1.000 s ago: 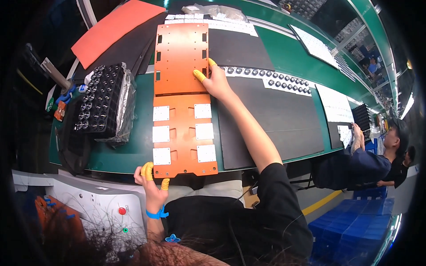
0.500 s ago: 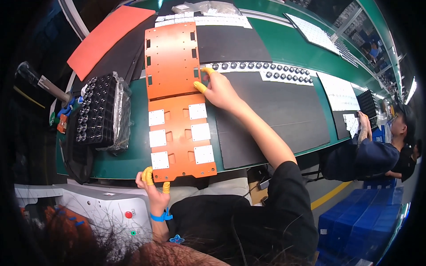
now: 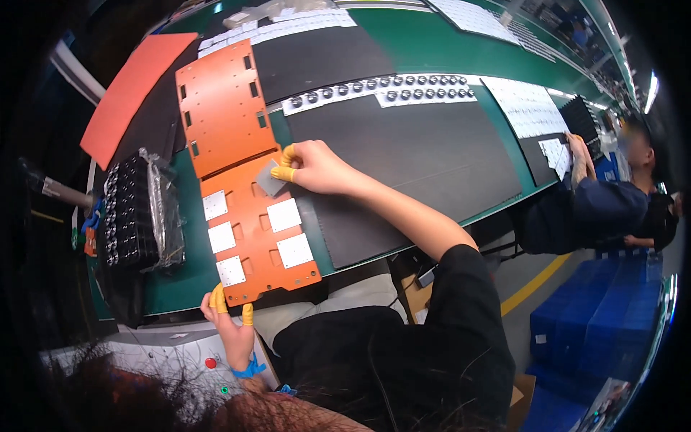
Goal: Attaching components and adhesive pads to metal fixture panels on an assembly line.
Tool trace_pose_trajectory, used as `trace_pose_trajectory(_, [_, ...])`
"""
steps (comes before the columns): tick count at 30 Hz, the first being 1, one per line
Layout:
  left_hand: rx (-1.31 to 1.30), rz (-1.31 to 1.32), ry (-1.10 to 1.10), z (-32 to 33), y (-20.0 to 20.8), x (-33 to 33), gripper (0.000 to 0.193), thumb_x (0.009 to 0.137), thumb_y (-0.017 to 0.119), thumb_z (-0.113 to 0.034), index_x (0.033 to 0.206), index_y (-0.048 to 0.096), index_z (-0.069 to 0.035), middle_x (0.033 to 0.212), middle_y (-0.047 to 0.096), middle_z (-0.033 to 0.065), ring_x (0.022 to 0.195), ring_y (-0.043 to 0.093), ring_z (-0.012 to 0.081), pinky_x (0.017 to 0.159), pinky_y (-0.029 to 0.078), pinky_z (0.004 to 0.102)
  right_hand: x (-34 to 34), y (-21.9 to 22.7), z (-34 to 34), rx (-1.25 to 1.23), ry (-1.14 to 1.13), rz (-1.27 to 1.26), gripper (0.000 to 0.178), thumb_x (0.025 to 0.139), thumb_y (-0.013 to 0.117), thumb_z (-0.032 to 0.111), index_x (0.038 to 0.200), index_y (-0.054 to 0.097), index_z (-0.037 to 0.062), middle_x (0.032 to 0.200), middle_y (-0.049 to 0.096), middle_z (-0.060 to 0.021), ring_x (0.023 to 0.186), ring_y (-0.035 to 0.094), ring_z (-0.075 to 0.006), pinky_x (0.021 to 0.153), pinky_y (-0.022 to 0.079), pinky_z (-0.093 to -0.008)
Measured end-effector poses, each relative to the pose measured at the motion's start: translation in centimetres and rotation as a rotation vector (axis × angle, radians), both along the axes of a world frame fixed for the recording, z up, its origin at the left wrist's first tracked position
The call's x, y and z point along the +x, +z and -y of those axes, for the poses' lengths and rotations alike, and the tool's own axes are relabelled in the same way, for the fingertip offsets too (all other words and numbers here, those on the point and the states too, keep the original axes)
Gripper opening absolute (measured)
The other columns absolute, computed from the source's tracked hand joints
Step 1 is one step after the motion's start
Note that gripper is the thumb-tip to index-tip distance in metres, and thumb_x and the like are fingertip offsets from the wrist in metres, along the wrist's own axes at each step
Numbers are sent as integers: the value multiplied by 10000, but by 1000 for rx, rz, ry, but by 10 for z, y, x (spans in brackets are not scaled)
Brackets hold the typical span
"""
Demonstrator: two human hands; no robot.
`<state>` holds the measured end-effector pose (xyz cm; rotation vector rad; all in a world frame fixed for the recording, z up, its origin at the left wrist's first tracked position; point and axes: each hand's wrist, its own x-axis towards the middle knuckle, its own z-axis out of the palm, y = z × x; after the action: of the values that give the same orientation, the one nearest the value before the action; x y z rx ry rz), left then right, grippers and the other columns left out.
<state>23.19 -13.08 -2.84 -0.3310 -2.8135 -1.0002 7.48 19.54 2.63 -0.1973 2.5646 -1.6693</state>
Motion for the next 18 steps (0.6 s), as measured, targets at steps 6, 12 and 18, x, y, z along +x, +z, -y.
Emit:
trace_pose_trajectory(6, [-52, -58, -31, 8, 44, -14, 627, 877, 684, -231, 1384, 421, 26, 1333, 480, 198, 1206, 445, 389, 1024, 365, 465, -8, 15, -69, 343, 101, -376, 205, 823, 743, 217, 889, 723, 23, 786, 686, -151, 693, 664, -286, 648, 520, -358])
trace_pose_trajectory(12, [-36, -240, -291, -38, 116, -65, 499, 853, 706, -202, 1264, 545, 33, 1198, 586, 181, 1101, 530, 386, 952, 428, 458, -21, -19, -156, 299, -69, -392, 152, 799, 753, 87, 937, 744, 24, 818, 716, -112, 679, 668, -234, 637, 522, -318])
trace_pose_trajectory(18, [-71, -352, -893, -133, 140, -136, 283, 795, 729, -130, 1051, 670, -25, 878, 648, 107, 800, 595, 309, 700, 474, 388, -16, -37, -171, 329, -182, -416, 160, 800, 709, 32, 956, 742, 26, 887, 727, -131, 772, 696, -257, 712, 544, -324])
